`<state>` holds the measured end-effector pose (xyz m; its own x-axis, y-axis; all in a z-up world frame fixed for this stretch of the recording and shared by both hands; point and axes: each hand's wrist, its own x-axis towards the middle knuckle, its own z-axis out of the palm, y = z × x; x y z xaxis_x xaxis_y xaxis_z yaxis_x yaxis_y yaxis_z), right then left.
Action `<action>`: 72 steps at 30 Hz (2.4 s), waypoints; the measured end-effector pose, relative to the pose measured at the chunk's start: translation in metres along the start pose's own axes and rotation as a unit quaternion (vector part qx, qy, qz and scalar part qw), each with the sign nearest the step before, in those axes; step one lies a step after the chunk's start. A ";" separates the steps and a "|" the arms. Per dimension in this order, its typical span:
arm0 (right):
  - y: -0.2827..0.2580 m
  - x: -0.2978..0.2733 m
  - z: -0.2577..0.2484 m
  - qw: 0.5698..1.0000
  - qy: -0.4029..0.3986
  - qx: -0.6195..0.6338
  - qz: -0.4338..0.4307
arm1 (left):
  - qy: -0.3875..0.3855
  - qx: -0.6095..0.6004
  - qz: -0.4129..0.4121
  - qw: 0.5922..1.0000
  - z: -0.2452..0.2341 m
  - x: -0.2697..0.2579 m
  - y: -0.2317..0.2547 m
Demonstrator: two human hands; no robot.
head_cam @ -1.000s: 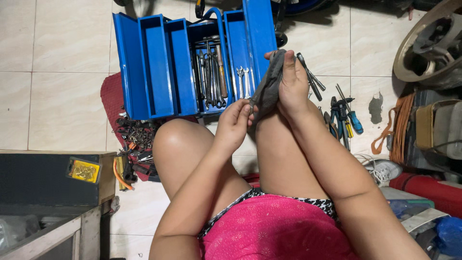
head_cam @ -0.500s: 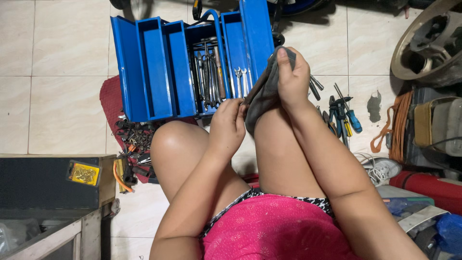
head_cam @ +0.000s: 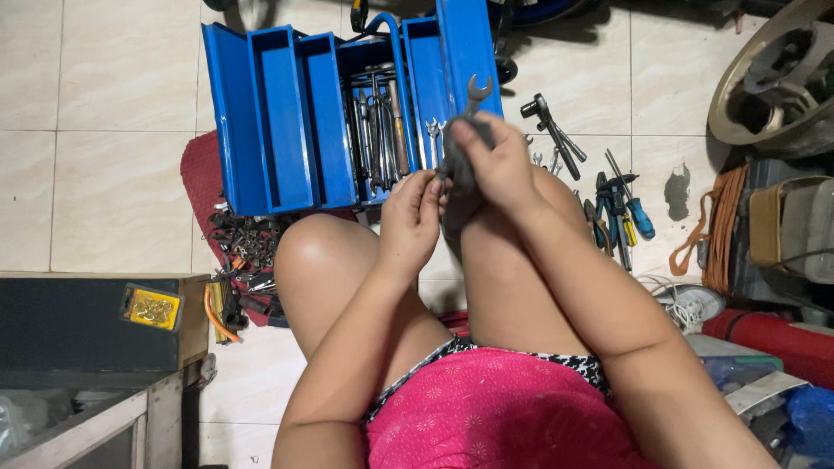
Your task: The person sits on the floor and wipes several metal hand tools with a dark cloth. They pick up each tool from a blue toolbox or the floor, wipe it, and place it back down, repeating the process for multiple items.
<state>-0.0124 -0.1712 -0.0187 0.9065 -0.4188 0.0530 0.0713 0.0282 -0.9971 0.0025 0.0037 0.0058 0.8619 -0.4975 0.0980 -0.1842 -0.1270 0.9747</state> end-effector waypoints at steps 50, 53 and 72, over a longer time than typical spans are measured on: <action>0.213 -0.068 -0.242 0.939 0.186 -0.225 0.182 | 0.089 0.232 -0.014 0.969 0.129 0.145 -0.222; 0.238 -0.079 -0.253 0.911 0.200 -0.290 0.217 | -0.103 0.175 -0.112 0.973 0.161 0.153 -0.209; 0.228 -0.004 -0.196 0.750 0.032 -0.550 0.365 | -0.283 0.044 -0.076 0.955 0.229 0.156 -0.244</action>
<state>-0.0810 -0.3415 -0.2569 0.5122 -0.6998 -0.4979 -0.8533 -0.4807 -0.2022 0.0739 -0.2399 -0.2630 0.4935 -0.8482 -0.1924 -0.1376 -0.2946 0.9457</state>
